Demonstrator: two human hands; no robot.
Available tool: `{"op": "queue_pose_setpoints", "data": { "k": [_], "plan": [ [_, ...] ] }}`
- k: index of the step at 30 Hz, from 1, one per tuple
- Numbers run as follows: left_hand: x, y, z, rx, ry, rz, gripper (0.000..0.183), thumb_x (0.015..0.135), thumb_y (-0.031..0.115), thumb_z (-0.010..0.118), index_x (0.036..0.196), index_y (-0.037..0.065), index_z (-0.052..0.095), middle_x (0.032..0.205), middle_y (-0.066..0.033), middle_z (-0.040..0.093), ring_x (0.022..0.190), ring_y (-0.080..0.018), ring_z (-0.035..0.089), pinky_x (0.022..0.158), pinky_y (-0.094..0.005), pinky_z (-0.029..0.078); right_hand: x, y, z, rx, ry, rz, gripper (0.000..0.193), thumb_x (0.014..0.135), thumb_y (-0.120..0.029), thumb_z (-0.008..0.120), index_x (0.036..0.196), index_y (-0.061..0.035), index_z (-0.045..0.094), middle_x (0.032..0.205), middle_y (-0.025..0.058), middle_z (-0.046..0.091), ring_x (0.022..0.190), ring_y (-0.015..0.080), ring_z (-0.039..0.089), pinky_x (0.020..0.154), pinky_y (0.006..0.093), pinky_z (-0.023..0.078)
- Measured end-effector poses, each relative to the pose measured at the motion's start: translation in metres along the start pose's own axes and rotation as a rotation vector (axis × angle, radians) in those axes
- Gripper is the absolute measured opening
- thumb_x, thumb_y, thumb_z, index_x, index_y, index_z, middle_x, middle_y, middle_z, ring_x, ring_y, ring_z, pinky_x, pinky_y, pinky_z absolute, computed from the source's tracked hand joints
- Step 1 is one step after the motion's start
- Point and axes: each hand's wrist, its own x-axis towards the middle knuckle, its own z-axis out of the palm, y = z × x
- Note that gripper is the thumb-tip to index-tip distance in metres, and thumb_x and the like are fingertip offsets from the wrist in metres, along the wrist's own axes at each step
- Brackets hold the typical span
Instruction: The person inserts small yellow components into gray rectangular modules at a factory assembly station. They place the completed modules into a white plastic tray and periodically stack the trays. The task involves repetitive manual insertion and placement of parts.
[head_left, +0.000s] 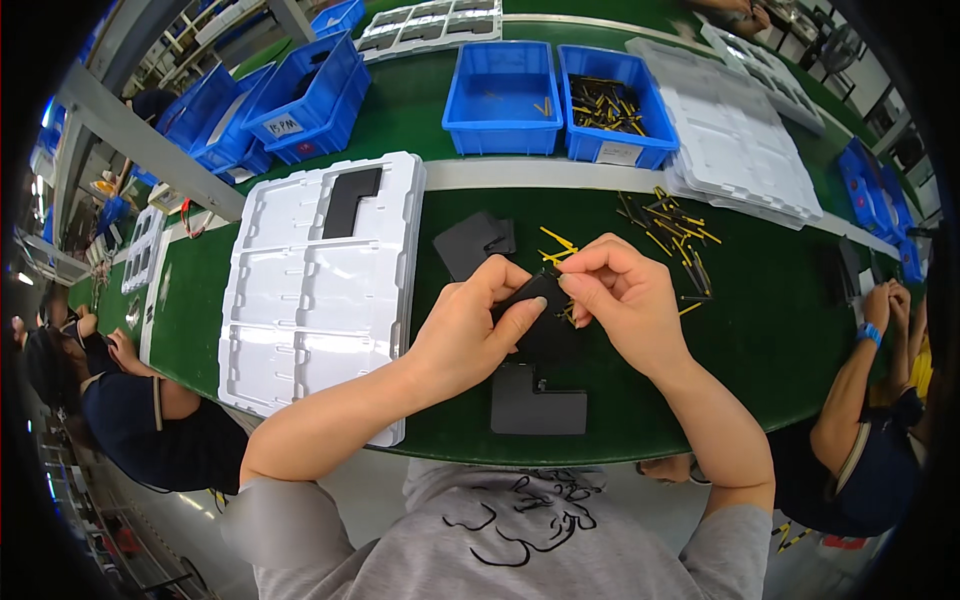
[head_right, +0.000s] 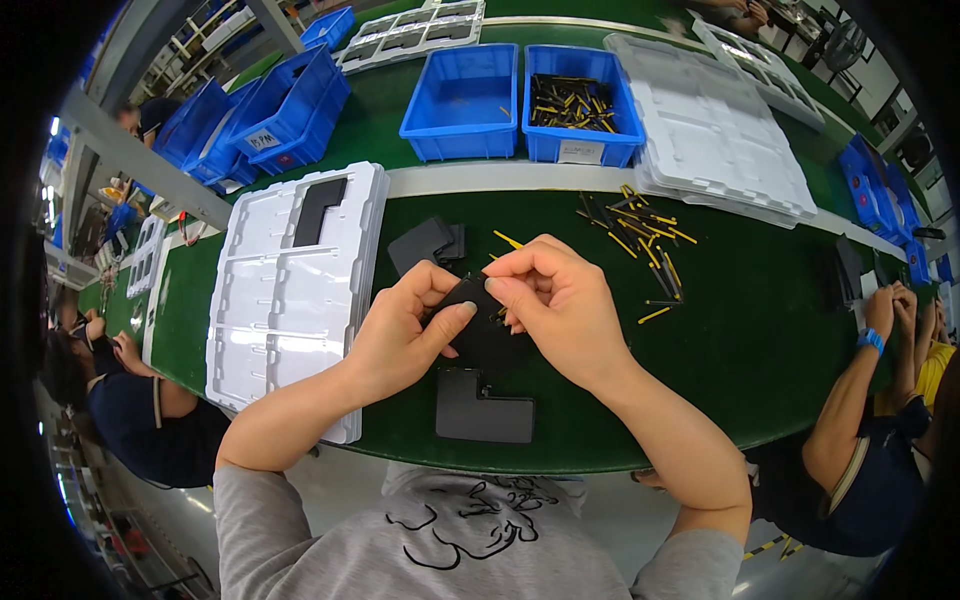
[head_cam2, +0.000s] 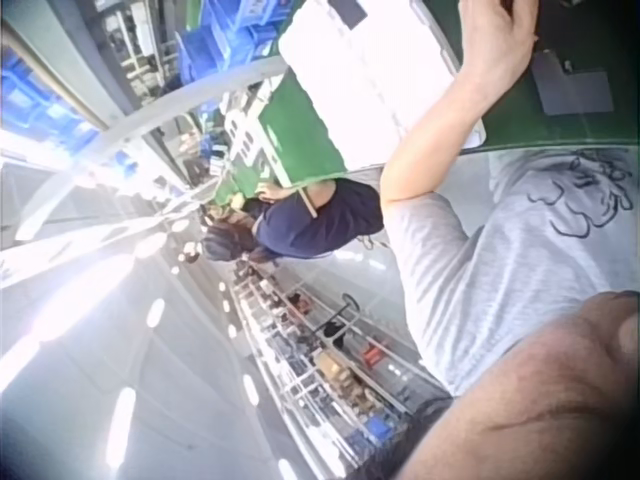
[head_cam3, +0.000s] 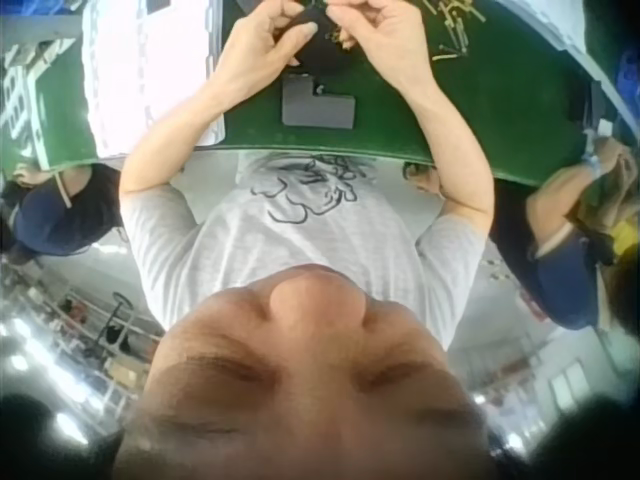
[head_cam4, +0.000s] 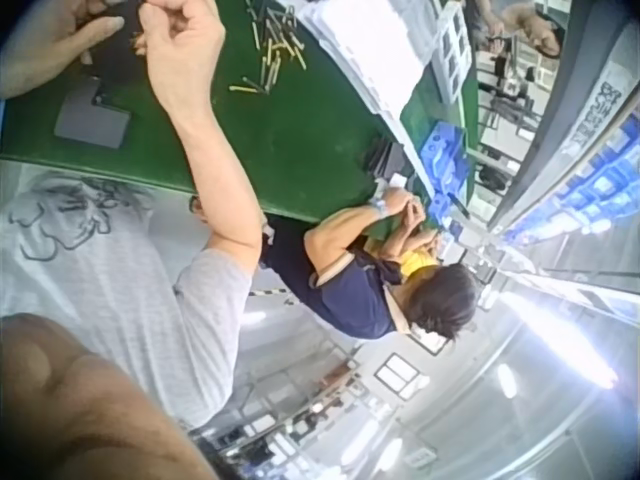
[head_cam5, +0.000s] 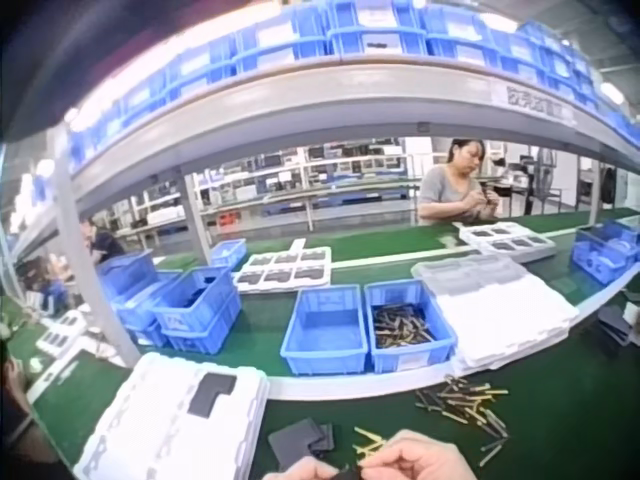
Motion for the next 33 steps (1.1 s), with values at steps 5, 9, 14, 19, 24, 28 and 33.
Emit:
{"op": "queue_pose_setpoints", "data": {
  "k": [5, 9, 14, 19, 24, 28, 33],
  "plan": [
    [0.0, 0.001, 0.003, -0.05, 0.009, 0.001, 0.017, 0.093, 0.01, 0.059, 0.096, -0.002, 0.047, 0.079, -0.01, 0.066, 0.063, -0.0132, 0.062, 0.054, -0.0269, 0.049, 0.0, 0.002, 0.002, -0.071, 0.021, 0.009, 0.006, 0.087, -0.001, 0.064, 0.091, 0.0028, 0.066, 0.086, 0.002, 0.054, 0.064, 0.0057, 0.057, 0.057, 0.0197, 0.048],
    [0.0, 0.0, 0.003, -0.068, -0.001, 0.001, 0.017, 0.093, 0.011, 0.058, 0.096, -0.002, 0.047, 0.079, -0.0097, 0.065, 0.063, -0.0126, 0.061, 0.054, -0.0268, 0.049, -0.001, 0.004, 0.003, -0.089, 0.032, -0.009, 0.006, 0.086, -0.001, 0.064, 0.091, 0.0024, 0.066, 0.086, 0.002, 0.054, 0.063, 0.0055, 0.056, 0.055, 0.0195, 0.046],
    [0.0, 0.004, 0.0, -0.038, -0.041, -0.068, 0.015, 0.094, 0.01, 0.057, 0.1, 0.0, 0.047, 0.083, -0.0056, 0.063, 0.071, -0.008, 0.059, 0.057, -0.0232, 0.053, -0.002, 0.004, 0.005, -0.115, 0.039, -0.016, 0.005, 0.086, -0.001, 0.065, 0.09, 0.0021, 0.066, 0.087, 0.0019, 0.054, 0.062, 0.0052, 0.054, 0.055, 0.019, 0.045],
    [0.0, 0.009, -0.002, -0.028, -0.074, -0.108, 0.016, 0.095, 0.01, 0.057, 0.104, 0.001, 0.047, 0.084, -0.0029, 0.061, 0.075, -0.0052, 0.057, 0.058, -0.0212, 0.054, -0.001, 0.009, 0.002, -0.106, 0.019, 0.02, 0.008, 0.087, -0.005, 0.066, 0.091, 0.001, 0.064, 0.079, 0.0005, 0.057, 0.059, 0.0045, 0.053, 0.053, 0.0193, 0.044],
    [0.0, 0.004, 0.0, -0.088, -0.045, -0.075, 0.023, 0.095, 0.008, 0.055, 0.115, 0.003, 0.045, 0.084, -0.0016, 0.061, 0.076, -0.0046, 0.057, 0.058, -0.0211, 0.053, 0.001, 0.008, -0.002, -0.044, -0.049, 0.16, 0.014, 0.09, -0.015, 0.066, 0.09, -0.0015, 0.061, 0.07, -0.0009, 0.057, 0.057, 0.0036, 0.052, 0.051, 0.0193, 0.041],
    [-0.001, 0.008, -0.004, -0.047, -0.112, -0.095, 0.034, 0.095, 0.005, 0.053, 0.127, 0.005, 0.042, 0.09, -0.003, 0.062, 0.08, -0.0056, 0.059, 0.058, -0.0213, 0.053, 0.002, 0.012, -0.005, -0.017, -0.079, 0.141, 0.015, 0.091, -0.016, 0.064, 0.085, -0.003, 0.059, 0.071, -0.0009, 0.057, 0.057, 0.0045, 0.052, 0.051, 0.0198, 0.041],
    [0.001, 0.004, -0.006, -0.183, -0.101, -0.069, 0.039, 0.096, 0.005, 0.05, 0.134, 0.006, 0.041, 0.097, -0.0063, 0.064, 0.081, -0.0079, 0.061, 0.058, -0.0218, 0.053, 0.006, 0.016, -0.01, 0.053, -0.122, 0.191, 0.015, 0.094, -0.017, 0.06, 0.094, -0.0019, 0.062, 0.073, -0.0003, 0.059, 0.061, 0.004, 0.052, 0.055, 0.0199, 0.043]
  ]
}}
